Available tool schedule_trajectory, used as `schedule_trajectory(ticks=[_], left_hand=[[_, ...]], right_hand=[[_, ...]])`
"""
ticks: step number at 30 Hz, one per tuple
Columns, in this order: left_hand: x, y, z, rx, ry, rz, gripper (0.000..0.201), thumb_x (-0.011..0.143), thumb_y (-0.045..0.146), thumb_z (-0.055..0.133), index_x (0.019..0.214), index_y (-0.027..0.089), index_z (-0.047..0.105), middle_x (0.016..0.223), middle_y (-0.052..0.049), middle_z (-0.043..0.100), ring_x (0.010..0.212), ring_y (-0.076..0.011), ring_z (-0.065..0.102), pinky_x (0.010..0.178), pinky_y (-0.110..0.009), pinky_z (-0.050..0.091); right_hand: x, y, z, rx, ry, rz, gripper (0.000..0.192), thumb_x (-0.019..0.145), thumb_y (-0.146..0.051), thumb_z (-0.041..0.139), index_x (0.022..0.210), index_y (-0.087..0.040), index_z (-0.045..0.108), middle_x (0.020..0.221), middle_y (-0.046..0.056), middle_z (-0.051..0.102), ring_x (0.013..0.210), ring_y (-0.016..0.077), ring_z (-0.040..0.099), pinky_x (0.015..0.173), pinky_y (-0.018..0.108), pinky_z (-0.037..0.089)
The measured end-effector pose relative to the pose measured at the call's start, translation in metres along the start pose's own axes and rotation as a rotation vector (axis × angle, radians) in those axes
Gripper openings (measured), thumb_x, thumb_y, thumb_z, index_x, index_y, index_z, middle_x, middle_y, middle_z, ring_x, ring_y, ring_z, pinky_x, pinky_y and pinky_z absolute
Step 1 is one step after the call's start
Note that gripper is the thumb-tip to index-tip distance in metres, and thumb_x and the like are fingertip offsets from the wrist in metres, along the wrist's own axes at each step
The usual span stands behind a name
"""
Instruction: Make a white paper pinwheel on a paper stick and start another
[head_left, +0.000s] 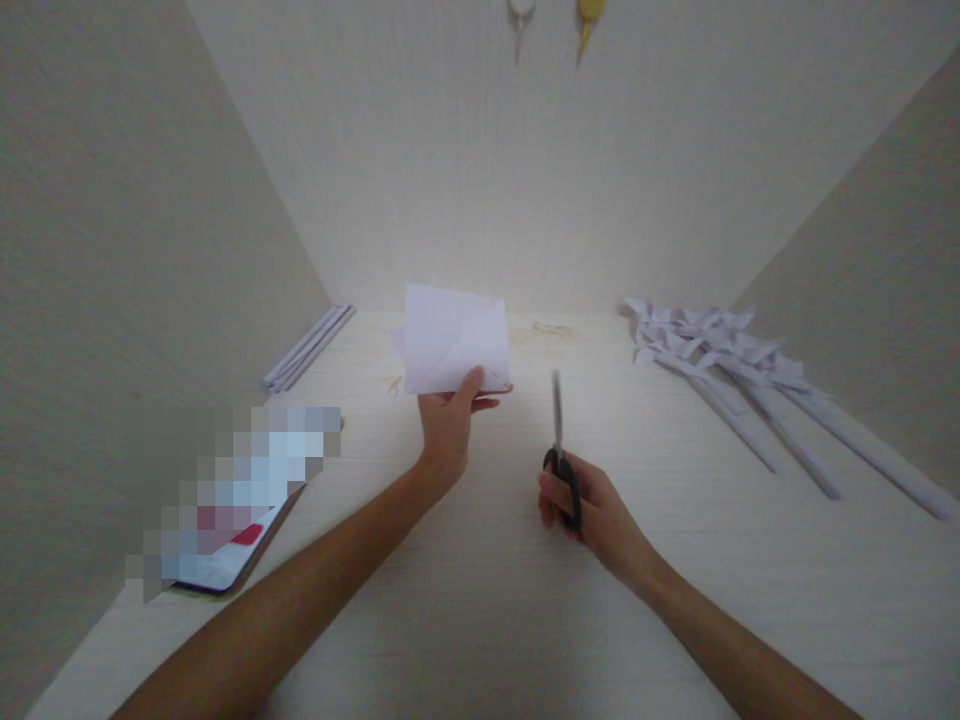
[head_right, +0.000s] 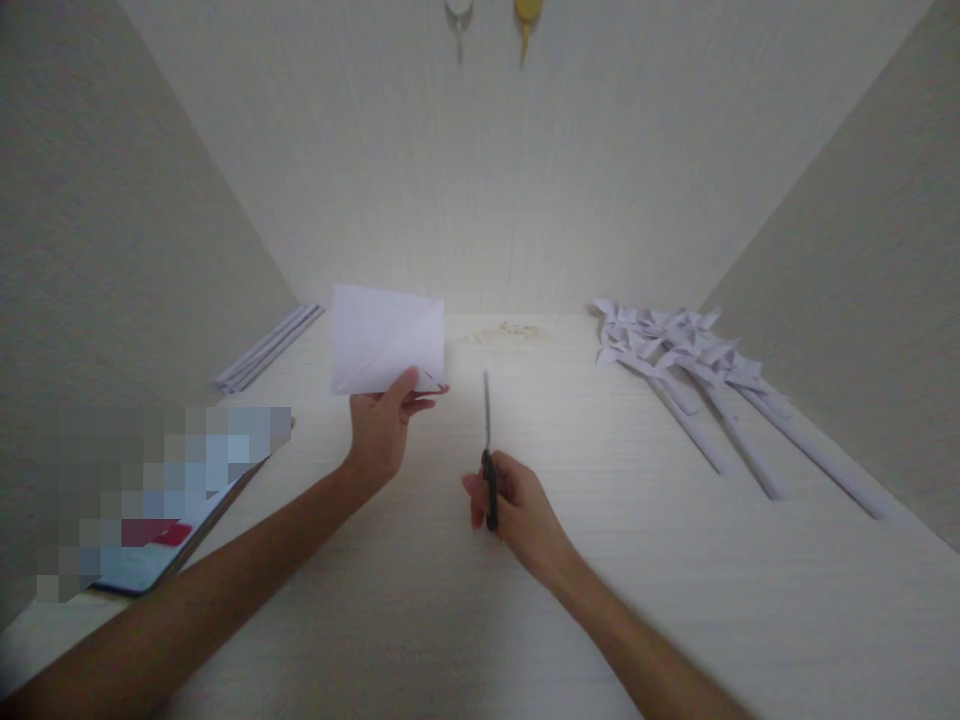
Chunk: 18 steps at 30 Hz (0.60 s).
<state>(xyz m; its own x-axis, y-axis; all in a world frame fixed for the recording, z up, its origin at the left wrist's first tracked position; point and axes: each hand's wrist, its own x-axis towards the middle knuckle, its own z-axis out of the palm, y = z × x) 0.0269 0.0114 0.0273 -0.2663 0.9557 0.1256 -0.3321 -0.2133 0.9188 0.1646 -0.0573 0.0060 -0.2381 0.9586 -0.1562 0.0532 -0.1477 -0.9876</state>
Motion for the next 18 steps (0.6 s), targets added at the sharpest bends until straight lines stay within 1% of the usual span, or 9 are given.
schedule_trajectory(ticks=[2,4,6,7,8,10,13,15,18], left_hand=[[-0.007,-0.005,-0.001,0.026,-0.028,-0.045,0.026,0.063,0.034,0.060,0.077,0.012,0.056,0.067,-0.001,0.061,0.051,-0.0120,0.060,0.042,-0.019,0.043],[-0.017,-0.011,-0.001,0.069,-0.096,-0.103,0.022,0.063,0.031,0.060,0.073,0.012,0.055,0.063,-0.001,0.060,0.049,-0.0116,0.059,0.040,-0.019,0.041],[-0.027,-0.016,-0.002,0.110,-0.165,-0.160,0.020,0.066,0.032,0.057,0.070,0.012,0.055,0.061,0.000,0.059,0.047,-0.0104,0.057,0.040,-0.019,0.040],[-0.032,-0.018,-0.003,0.138,-0.207,-0.187,0.020,0.067,0.031,0.056,0.071,0.012,0.055,0.061,-0.001,0.059,0.047,-0.0103,0.057,0.040,-0.019,0.040],[-0.036,-0.019,-0.004,0.168,-0.243,-0.208,0.018,0.066,0.030,0.057,0.071,0.012,0.055,0.061,-0.001,0.059,0.047,-0.0101,0.056,0.040,-0.019,0.039],[-0.041,-0.020,-0.005,0.207,-0.279,-0.217,0.017,0.066,0.028,0.057,0.072,0.012,0.055,0.061,-0.001,0.059,0.045,-0.0096,0.055,0.039,-0.018,0.039],[-0.043,-0.018,-0.007,0.252,-0.298,-0.234,0.016,0.065,0.027,0.057,0.071,0.012,0.056,0.058,-0.001,0.058,0.044,-0.0091,0.053,0.040,-0.019,0.039],[-0.042,-0.017,-0.008,0.265,-0.284,-0.244,0.016,0.065,0.027,0.057,0.070,0.012,0.056,0.057,-0.001,0.057,0.043,-0.0092,0.052,0.040,-0.019,0.038],[-0.040,-0.017,-0.009,0.229,-0.272,-0.244,0.019,0.065,0.031,0.056,0.067,0.012,0.055,0.058,-0.001,0.056,0.044,-0.0096,0.052,0.040,-0.020,0.038]], right_hand=[[0.004,0.003,-0.001,0.145,0.121,-0.048,0.027,0.072,-0.041,0.055,0.067,-0.018,0.042,0.052,-0.005,0.053,0.034,0.0038,0.032,0.031,0.018,0.020],[0.010,0.005,-0.003,0.247,0.237,-0.103,0.024,0.071,-0.036,0.058,0.068,-0.018,0.043,0.057,-0.004,0.056,0.035,0.0034,0.034,0.032,0.017,0.023],[0.015,0.007,-0.003,0.317,0.298,-0.162,0.023,0.069,-0.033,0.060,0.067,-0.017,0.044,0.064,-0.003,0.058,0.038,0.0034,0.038,0.033,0.017,0.026],[0.017,0.007,-0.003,0.331,0.317,-0.184,0.022,0.067,-0.032,0.062,0.068,-0.017,0.045,0.062,-0.003,0.056,0.038,0.0037,0.039,0.034,0.017,0.027],[0.019,0.008,-0.002,0.337,0.329,-0.198,0.022,0.066,-0.030,0.063,0.068,-0.018,0.045,0.058,-0.005,0.054,0.038,0.0042,0.039,0.034,0.017,0.027],[0.024,0.010,0.000,0.342,0.345,-0.206,0.023,0.062,-0.028,0.065,0.067,-0.018,0.045,0.049,-0.008,0.047,0.037,0.0049,0.039,0.033,0.017,0.027],[0.029,0.011,0.003,0.311,0.357,-0.240,0.024,0.061,-0.026,0.066,0.066,-0.019,0.044,0.048,-0.009,0.044,0.036,0.0046,0.038,0.033,0.017,0.028],[0.032,0.010,0.005,0.260,0.331,-0.260,0.023,0.061,-0.026,0.065,0.065,-0.019,0.043,0.048,-0.009,0.044,0.036,0.0044,0.037,0.033,0.017,0.028],[0.035,0.007,0.005,0.198,0.291,-0.255,0.025,0.060,-0.029,0.065,0.066,-0.019,0.043,0.052,-0.008,0.048,0.037,0.0044,0.036,0.033,0.018,0.028]])
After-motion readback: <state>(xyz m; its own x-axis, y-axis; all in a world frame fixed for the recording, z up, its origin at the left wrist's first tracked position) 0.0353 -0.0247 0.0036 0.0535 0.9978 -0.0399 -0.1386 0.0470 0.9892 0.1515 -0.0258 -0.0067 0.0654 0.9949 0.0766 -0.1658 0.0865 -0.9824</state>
